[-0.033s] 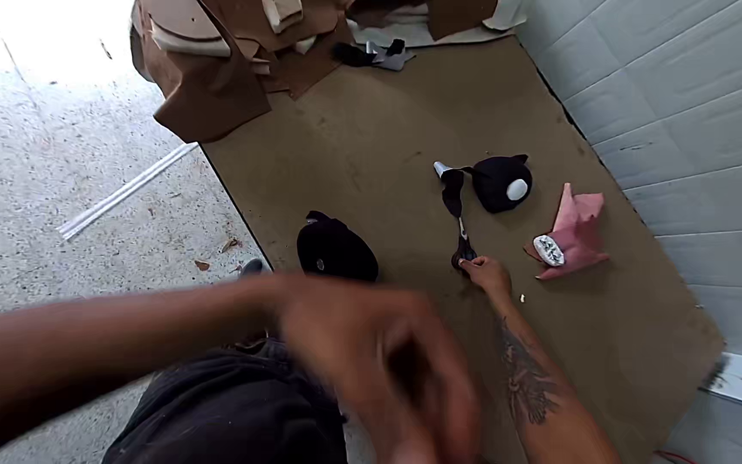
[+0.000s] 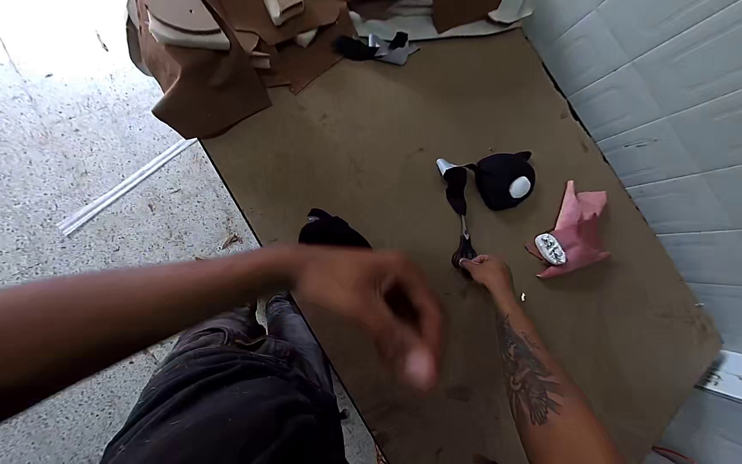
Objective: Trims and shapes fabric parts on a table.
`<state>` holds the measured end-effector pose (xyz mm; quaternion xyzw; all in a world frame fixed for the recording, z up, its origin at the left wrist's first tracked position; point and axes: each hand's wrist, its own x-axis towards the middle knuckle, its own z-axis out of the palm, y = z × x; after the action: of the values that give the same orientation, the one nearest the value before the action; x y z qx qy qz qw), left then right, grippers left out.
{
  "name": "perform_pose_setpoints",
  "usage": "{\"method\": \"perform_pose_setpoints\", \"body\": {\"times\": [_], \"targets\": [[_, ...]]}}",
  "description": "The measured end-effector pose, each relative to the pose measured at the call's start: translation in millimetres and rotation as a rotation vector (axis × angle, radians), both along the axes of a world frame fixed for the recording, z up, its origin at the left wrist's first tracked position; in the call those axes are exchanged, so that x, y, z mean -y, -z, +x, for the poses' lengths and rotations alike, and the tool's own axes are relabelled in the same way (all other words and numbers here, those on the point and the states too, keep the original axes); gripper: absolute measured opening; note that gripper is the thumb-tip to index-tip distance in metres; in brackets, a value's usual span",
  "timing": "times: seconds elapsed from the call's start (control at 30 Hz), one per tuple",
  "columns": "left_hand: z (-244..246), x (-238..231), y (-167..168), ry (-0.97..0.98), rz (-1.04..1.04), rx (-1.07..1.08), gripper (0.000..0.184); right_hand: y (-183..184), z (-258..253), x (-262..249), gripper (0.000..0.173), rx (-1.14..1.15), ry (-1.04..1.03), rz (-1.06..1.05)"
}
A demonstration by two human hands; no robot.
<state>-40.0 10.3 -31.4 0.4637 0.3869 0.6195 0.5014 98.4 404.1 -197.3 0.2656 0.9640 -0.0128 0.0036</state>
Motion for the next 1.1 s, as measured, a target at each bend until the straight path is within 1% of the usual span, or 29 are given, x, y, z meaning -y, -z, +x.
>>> {"method": "perform_pose_setpoints", "body": {"times": [0.03, 0.07, 0.1, 0.13, 0.17, 0.2, 0.23, 0.27, 0.33, 0.37, 0.47, 0.53, 0.57, 0.63, 0.67, 0.73, 0.77, 0.8, 0.83, 0.87, 0.9, 0.93, 1.0, 1.1], "targets": [[-35, -10, 33, -0.020, -0.199, -0.287, 0.023, 19, -3, -28, 0.049, 0.114, 0.080, -0.181], [-61, -19, 73, -0.091, -0.375, -0.621, 0.022, 23, -14, -44, 0.046, 0.293, 0.250, -0.357], [-80, -25, 116, -0.154, -0.485, -0.898, 0.024, 27, -17, -47, 0.043, 0.359, 0.387, -0.492], [-92, -27, 154, -0.190, -0.542, -1.045, 0.030, 25, -10, -37, 0.038, 0.359, 0.473, -0.628], [-96, -25, 184, -0.215, -0.558, -1.115, 0.038, 22, 4, -20, 0.032, 0.334, 0.513, -0.772], [-97, -19, 205, -0.229, -0.558, -1.165, 0.045, 16, 21, 1, 0.029, 0.308, 0.515, -0.900], [-93, -12, 219, -0.244, -0.542, -1.197, 0.049, 7, 39, 26, 0.027, 0.274, 0.514, -1.007], [-91, -6, 226, -0.268, -0.515, -1.211, 0.049, -1, 56, 50, 0.027, 0.220, 0.511, -1.086], [-88, 8, 233, -0.313, -0.481, -1.189, 0.037, -14, 90, 101, 0.026, 0.107, 0.507, -1.134], [-82, 19, 236, -0.322, -0.482, -1.161, 0.034, -24, 105, 128, 0.024, 0.096, 0.501, -1.138], [-64, 58, 234, -0.328, -0.522, -1.092, 0.031, -50, 129, 203, 0.028, 0.198, 0.403, -1.133], [-51, 77, 232, -0.357, -0.550, -1.065, 0.030, -59, 130, 231, 0.033, 0.287, 0.289, -1.110], [-42, 87, 234, -0.395, -0.565, -1.050, 0.029, -60, 128, 238, 0.036, 0.335, 0.216, -1.056], [-22, 109, 239, -0.555, -0.620, -0.976, 0.029, -52, 117, 245, 0.043, 0.430, 0.062, -0.895], [-9, 120, 241, -0.661, -0.675, -0.895, 0.030, -47, 111, 245, 0.045, 0.483, -0.002, -0.802], [20, 130, 243, -0.897, -0.865, -0.622, 0.035, -44, 97, 241, 0.046, 0.589, -0.071, -0.609], [34, 133, 245, -0.996, -0.978, -0.444, 0.045, -42, 91, 241, 0.047, 0.623, -0.094, -0.547], [47, 134, 250, -1.044, -1.071, -0.268, 0.057, -43, 87, 243, 0.048, 0.646, -0.113, -0.510], [57, 132, 256, -1.033, -1.135, -0.135, 0.068, -44, 85, 247, 0.049, 0.664, -0.133, -0.478], [66, 128, 263, -0.973, -1.172, -0.038, 0.075, -46, 84, 250, 0.050, 0.687, -0.152, -0.453], [73, 122, 270, -0.912, -1.178, 0.015, 0.076, -48, 84, 250, 0.050, 0.707, -0.169, -0.439], [75, 116, 276, -0.869, -1.158, 0.032, 0.073, -49, 85, 249, 0.051, 0.718, -0.181, -0.431], [75, 118, 279, -0.805, -1.112, -0.001, 0.064, -49, 89, 247, 0.052, 0.720, -0.211, -0.421], [93, 142, 270, -0.702, -0.960, 0.036, 0.050, -59, 102, 248, 0.051, 0.741, -0.226, -0.429]]}}
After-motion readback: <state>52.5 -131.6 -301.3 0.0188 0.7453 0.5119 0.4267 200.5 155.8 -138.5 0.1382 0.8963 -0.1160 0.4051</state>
